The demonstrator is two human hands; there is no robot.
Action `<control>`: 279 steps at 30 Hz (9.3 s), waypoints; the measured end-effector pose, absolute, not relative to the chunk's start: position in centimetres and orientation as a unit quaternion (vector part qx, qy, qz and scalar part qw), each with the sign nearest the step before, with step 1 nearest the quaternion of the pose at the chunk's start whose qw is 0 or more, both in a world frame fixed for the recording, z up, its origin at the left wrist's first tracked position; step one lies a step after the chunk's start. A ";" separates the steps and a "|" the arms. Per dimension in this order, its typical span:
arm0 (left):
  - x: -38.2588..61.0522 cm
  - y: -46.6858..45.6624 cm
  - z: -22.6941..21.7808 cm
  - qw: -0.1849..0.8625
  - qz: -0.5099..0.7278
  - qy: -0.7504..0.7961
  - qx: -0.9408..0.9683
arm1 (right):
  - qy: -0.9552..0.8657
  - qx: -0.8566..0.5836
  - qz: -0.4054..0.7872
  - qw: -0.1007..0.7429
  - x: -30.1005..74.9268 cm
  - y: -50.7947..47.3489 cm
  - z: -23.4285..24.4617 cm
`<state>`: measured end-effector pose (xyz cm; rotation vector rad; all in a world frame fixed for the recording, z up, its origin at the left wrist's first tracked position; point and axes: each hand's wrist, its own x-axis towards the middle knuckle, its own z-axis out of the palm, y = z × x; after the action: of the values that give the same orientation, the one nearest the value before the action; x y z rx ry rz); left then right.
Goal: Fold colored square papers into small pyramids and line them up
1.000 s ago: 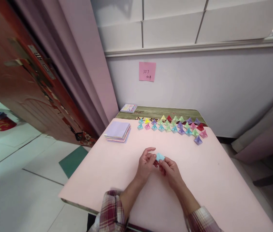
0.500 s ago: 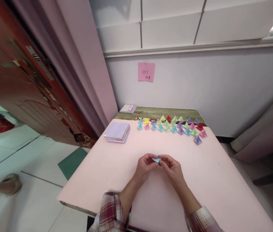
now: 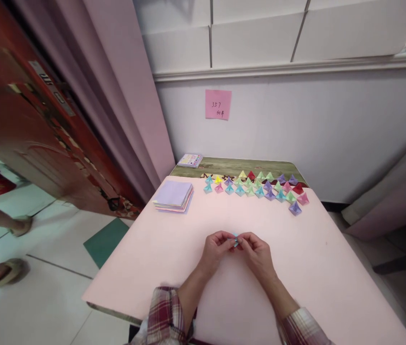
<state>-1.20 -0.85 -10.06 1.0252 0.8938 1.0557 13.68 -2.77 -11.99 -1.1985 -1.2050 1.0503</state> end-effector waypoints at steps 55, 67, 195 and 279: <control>-0.5 -1.5 -7.4 0.807 0.372 0.417 0.190 | -0.551 -0.532 0.369 0.526 15.0 -3.2 -11.4; -0.3 -1.8 -7.8 0.580 0.514 0.465 0.429 | -0.475 -0.417 0.607 0.481 15.1 -3.3 -10.5; -2.9 4.5 -10.3 0.220 0.284 0.339 0.869 | -0.647 -0.591 0.219 0.429 14.0 -0.2 -12.2; 2.0 5.2 -6.5 0.189 -0.003 0.554 0.811 | -0.659 -0.738 0.123 0.082 13.7 0.3 -7.6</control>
<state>2.00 5.19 -6.48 2.2810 1.5572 -0.0071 13.75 0.34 -7.61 -2.2040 -1.9682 0.3664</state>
